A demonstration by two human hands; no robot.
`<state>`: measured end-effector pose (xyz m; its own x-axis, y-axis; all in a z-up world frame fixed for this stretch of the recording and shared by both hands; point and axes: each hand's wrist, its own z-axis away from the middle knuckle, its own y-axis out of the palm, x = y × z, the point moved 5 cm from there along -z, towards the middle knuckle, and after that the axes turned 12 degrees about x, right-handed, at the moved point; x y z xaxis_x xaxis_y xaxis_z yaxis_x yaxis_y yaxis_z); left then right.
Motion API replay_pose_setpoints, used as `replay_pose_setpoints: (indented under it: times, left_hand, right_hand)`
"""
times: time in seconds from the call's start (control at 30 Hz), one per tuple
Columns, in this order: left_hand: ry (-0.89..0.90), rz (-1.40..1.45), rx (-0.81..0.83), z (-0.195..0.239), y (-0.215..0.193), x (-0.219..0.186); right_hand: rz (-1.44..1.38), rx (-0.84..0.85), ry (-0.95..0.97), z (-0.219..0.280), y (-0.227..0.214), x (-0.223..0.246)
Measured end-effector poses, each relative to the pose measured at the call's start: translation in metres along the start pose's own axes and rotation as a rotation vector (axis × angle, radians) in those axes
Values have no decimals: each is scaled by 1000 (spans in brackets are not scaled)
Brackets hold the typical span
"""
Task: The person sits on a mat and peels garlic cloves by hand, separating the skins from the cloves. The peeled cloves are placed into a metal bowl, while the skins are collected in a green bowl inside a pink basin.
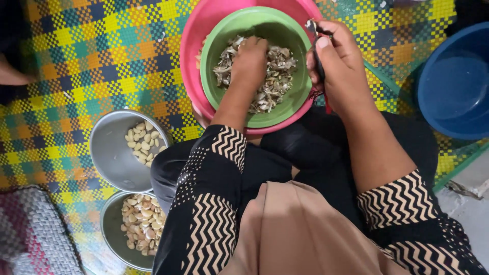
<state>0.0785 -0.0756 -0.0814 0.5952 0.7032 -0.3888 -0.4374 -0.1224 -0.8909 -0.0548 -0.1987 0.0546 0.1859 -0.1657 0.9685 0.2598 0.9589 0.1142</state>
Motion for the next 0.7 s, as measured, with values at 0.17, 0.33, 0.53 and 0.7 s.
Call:
replay_pose_setpoints:
  times: [0.17, 0.33, 0.53, 0.7]
  left_hand:
    - [-66, 89, 113, 22, -26, 4]
    - [-247, -12, 654, 42, -26, -4]
    - [54, 4, 83, 19, -33, -22]
    - [-179, -121, 278, 26, -41, -14]
  right_hand:
    - [33, 25, -5, 3, 1, 8]
    - [90, 58, -65, 4, 4, 14]
    - [47, 52, -71, 2, 0, 8]
    - [66, 44, -19, 0, -1, 7]
